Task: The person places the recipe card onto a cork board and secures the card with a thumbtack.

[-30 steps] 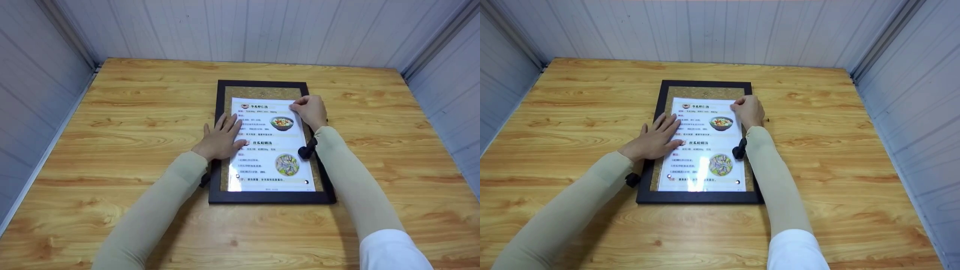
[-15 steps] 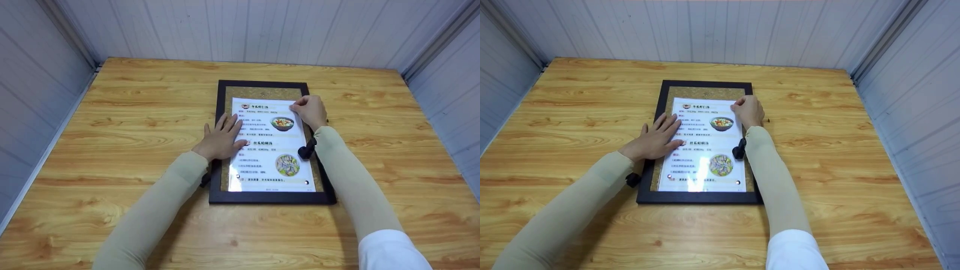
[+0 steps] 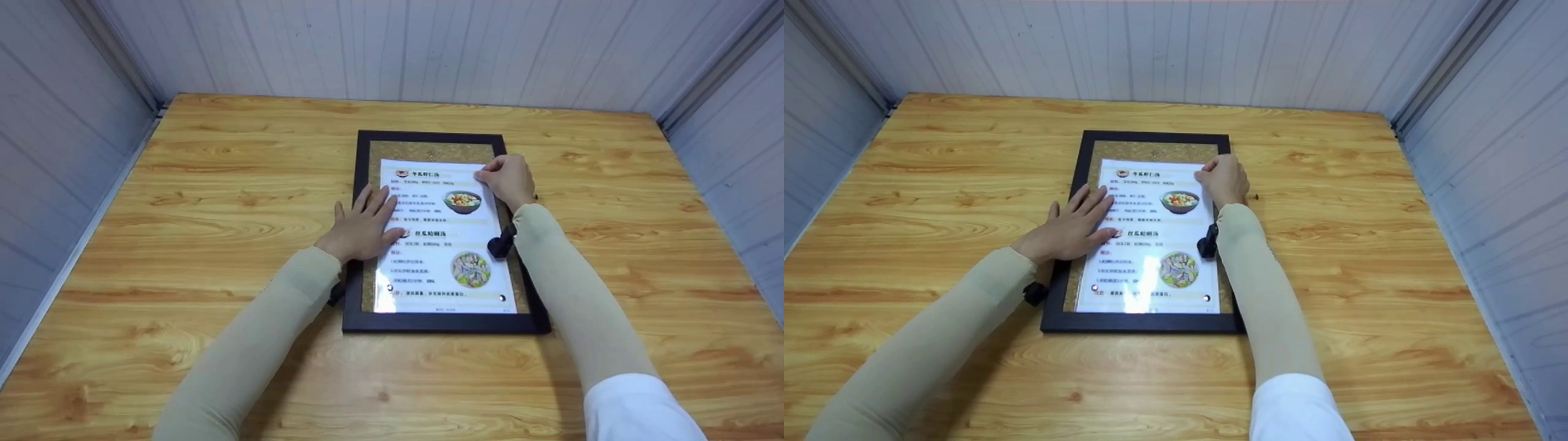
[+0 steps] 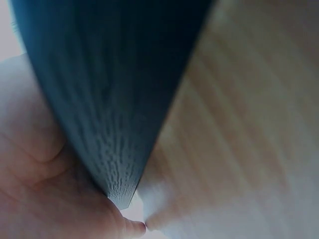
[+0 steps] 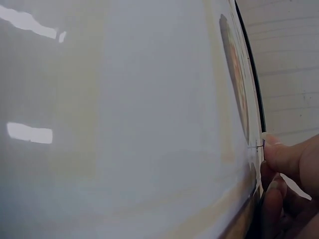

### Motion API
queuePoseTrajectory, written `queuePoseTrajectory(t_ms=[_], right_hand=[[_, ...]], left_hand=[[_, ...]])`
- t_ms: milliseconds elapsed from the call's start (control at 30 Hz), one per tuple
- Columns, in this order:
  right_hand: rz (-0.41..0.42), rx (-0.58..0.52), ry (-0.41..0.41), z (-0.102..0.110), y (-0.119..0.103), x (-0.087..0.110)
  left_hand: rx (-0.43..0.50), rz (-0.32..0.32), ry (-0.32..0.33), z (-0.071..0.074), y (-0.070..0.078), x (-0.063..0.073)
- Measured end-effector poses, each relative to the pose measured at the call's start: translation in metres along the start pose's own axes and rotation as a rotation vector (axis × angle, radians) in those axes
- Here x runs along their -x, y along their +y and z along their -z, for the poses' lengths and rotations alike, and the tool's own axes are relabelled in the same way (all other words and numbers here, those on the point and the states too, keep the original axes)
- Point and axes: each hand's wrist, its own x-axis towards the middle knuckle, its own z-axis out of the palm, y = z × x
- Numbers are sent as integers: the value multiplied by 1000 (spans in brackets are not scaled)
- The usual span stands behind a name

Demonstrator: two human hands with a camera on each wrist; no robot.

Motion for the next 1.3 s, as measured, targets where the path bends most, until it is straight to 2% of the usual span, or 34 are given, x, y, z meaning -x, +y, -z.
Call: queuePoseTrajectory(t_ms=[633, 967, 1300], right_hand=[[4, 38, 3, 0, 1, -3], [-23, 25, -91, 8, -4, -8], [-55, 62, -124, 6, -9, -12]], left_hand=[[-17, -4, -8, 1, 1, -2], [-28, -2, -8, 1, 2, -3], [-2, 5, 2, 0, 1, -1]])
